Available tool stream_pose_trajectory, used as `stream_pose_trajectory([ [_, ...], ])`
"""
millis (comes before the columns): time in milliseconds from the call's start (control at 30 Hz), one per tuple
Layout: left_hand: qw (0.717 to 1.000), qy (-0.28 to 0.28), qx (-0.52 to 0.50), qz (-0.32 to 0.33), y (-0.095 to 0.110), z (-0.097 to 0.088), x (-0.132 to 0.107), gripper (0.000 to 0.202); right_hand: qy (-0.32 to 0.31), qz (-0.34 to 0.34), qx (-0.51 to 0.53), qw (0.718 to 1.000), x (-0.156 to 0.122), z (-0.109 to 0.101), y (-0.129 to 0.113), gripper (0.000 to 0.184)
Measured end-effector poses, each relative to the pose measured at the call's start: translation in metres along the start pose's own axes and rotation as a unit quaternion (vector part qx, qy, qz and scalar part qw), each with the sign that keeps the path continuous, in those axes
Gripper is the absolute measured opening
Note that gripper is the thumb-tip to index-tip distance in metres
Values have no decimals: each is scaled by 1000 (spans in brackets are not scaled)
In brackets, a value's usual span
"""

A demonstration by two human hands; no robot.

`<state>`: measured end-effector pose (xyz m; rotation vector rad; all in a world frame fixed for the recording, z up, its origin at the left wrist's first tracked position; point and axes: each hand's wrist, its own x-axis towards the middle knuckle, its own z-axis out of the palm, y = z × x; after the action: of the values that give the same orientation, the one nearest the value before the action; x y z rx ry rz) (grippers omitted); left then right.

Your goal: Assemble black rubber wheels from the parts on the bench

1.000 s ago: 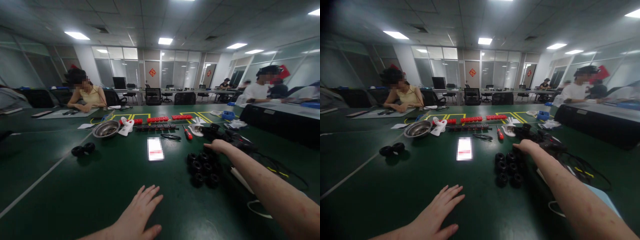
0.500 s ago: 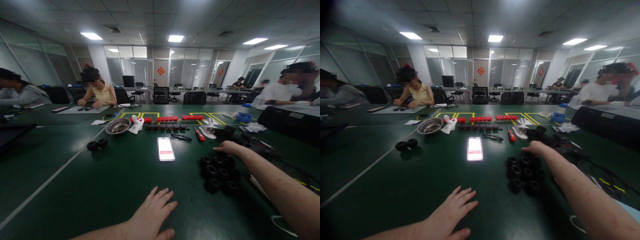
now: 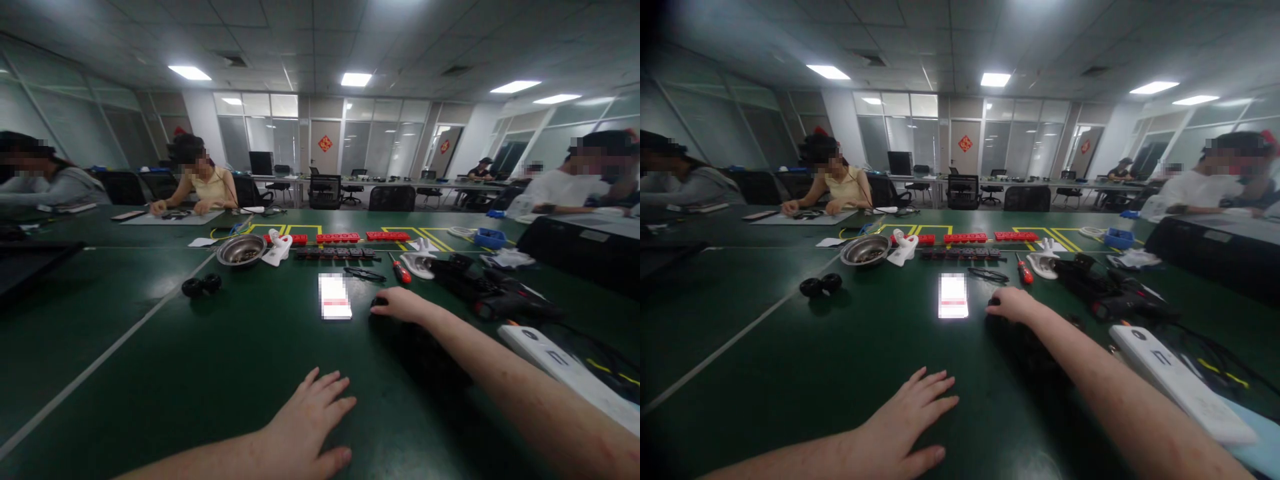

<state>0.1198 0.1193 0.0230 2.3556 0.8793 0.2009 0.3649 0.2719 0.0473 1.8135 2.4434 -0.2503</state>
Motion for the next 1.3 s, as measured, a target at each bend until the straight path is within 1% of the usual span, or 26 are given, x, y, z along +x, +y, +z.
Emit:
stream_pose_trajectory([
  [100,999,40,-7,1,-9,10,-2,62,-4,-65,3,998,-40,3,-37,39],
  [167,995,104,-13,-7,-16,17,-4,68,-28,-119,27,992,-67,2,-58,41],
  [200,990,141,-16,-7,-18,21,-5,69,-49,-167,82,981,-79,1,-68,40],
  [233,984,177,-18,1,-19,23,-6,68,-66,-194,136,969,-88,0,-76,39],
  [300,972,233,-13,33,-18,23,-7,68,-69,-214,231,947,-98,0,-90,36],
  [367,964,263,0,36,-14,16,-5,69,-33,-205,303,930,-97,4,-100,31],
  [400,962,272,10,13,-10,10,-3,68,-9,-196,333,922,-94,8,-104,29],
  [433,960,278,22,-24,-7,3,0,66,10,-187,364,912,-90,14,-107,27],
  [500,953,285,46,-95,-3,-12,8,60,30,-152,434,888,-79,29,-112,30],
  [567,953,277,41,-118,-3,-21,20,55,45,-104,499,859,-69,44,-115,36],
  [600,955,271,17,-118,-4,-22,26,49,61,-86,510,854,-65,50,-115,38],
  [667,950,283,-65,-114,-8,-17,39,39,104,-60,508,853,-61,59,-113,38],
  [733,926,323,-168,-102,-13,-6,52,32,143,-44,490,859,-59,62,-109,34],
  [767,915,338,-195,-99,-15,0,57,31,158,-38,479,862,-60,61,-108,31],
  [833,901,358,-227,-95,-19,9,64,31,176,-32,445,878,-61,58,-106,26],
  [900,892,371,-240,-95,-21,12,65,31,180,-36,409,894,-63,55,-107,23],
  [933,889,374,-245,-95,-22,11,63,30,181,-45,403,896,-63,55,-109,23],
  [967,890,374,-244,-94,-23,9,61,29,180,-58,413,891,-64,56,-112,24],
  [1033,899,366,-221,-89,-25,3,55,25,163,-65,482,858,-63,60,-118,27],
  [1067,910,358,-193,-84,-26,-1,53,25,139,-41,531,835,-63,63,-122,30],
  [1133,933,330,-120,-74,-28,-6,50,30,65,53,623,778,-62,70,-127,39],
  [1167,943,314,-89,-71,-29,-9,49,32,41,95,648,755,-62,73,-129,42],
  [1200,949,299,-72,-70,-29,-10,49,31,43,112,654,747,-62,74,-129,43],
  [1233,950,294,-74,-69,-28,-11,50,29,72,99,639,760,-62,75,-128,40],
  [1267,946,300,-98,-69,-28,-10,51,27,119,62,600,788,-62,74,-126,36],
  [1300,934,318,-144,-72,-26,-9,52,26,167,18,542,823,-61,73,-124,31],
])
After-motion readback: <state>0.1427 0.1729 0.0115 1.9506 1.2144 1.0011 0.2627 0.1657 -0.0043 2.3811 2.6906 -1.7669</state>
